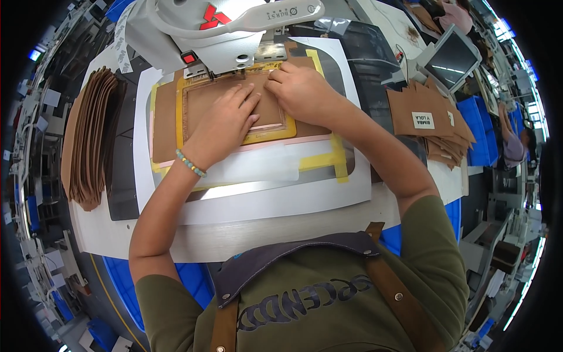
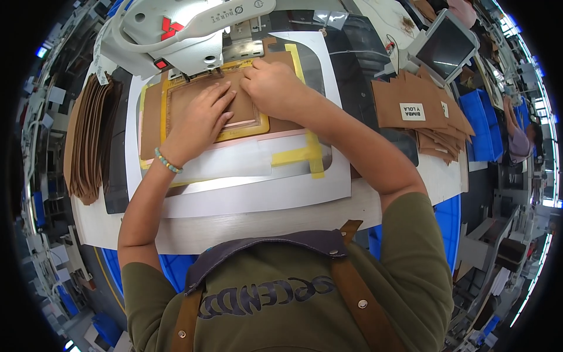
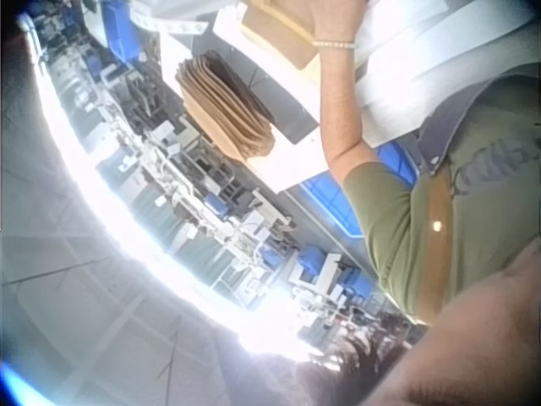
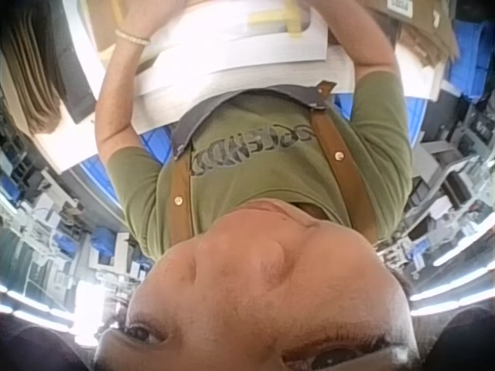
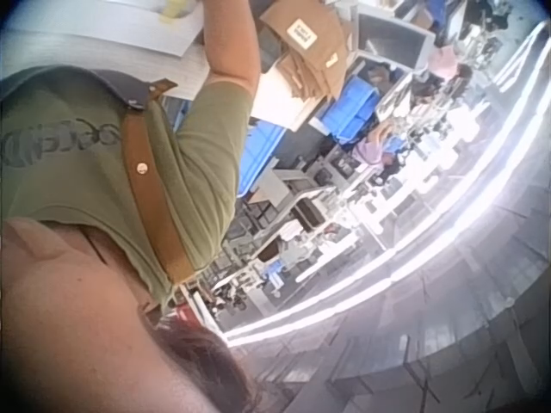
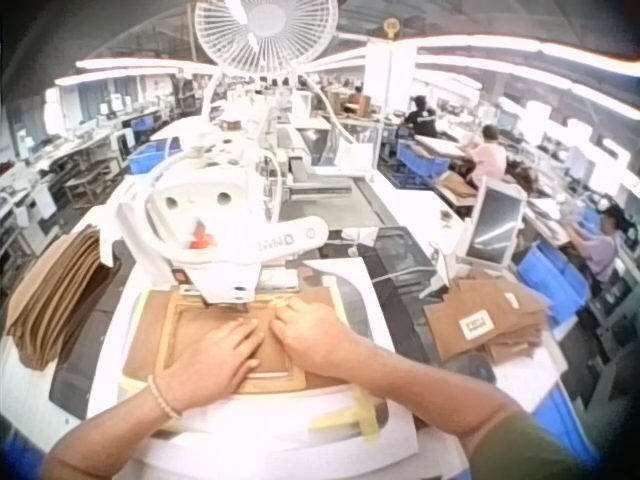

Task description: Sewing brand labels onto leather parts using an industrial sewing machine.

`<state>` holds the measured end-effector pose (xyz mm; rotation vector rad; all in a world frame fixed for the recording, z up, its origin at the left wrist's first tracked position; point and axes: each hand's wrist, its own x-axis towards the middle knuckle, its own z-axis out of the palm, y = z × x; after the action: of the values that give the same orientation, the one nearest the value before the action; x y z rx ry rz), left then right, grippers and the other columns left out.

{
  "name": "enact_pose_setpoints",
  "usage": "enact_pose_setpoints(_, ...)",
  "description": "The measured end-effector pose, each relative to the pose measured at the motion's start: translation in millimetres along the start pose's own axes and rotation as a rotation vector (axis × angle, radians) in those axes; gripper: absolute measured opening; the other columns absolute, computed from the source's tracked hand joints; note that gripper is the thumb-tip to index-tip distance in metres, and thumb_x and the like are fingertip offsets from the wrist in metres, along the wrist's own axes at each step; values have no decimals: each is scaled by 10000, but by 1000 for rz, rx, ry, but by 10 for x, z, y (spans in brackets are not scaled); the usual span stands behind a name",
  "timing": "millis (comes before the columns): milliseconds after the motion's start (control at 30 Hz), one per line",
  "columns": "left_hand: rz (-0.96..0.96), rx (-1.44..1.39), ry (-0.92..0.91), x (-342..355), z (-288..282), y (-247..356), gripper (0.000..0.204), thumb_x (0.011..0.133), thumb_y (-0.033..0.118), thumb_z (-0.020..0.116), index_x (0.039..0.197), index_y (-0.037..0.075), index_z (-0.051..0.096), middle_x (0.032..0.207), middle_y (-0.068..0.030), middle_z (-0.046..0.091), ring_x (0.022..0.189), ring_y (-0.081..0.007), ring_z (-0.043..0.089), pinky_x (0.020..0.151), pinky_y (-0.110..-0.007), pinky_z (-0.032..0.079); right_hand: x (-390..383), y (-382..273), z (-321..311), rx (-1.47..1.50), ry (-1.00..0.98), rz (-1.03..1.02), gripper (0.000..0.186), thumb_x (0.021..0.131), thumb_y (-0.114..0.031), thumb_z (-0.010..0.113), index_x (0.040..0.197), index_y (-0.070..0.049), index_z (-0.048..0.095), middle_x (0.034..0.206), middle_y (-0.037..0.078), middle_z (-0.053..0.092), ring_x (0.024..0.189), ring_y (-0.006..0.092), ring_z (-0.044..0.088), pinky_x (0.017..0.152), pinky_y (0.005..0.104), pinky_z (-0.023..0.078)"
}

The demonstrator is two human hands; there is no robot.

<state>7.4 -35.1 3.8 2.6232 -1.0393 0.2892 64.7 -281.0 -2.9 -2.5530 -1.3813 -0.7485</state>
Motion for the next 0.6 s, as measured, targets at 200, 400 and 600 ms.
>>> enact_pose_setpoints(200,-11,2,27,-69,-19,-109,407,1039,163,653,1404,-17,634,1489,-192,597,1358,-387,558,1156,-468,468,123,-107,56,41,-87,17,272,807,-131,745,1062,-39,766,1054,61,743,1042,242,682,858,337,593)
enact_pose_setpoints(400,-21,-5,45,-83,-36,-171,400,1043,142,635,1407,-25,626,1470,-185,606,1333,-385,565,1151,-462,465,205,-196,89,12,-47,-25,288,833,-130,750,1105,-37,761,1114,62,754,1058,243,680,882,344,589)
enact_pose_setpoints(600,-27,27,49,-180,-43,-303,396,1042,114,618,1416,-15,623,1481,-182,603,1351,-386,554,1165,-462,449,106,-244,-60,133,8,-7,273,912,-143,701,1163,-51,758,1150,63,758,1033,237,683,859,370,585)
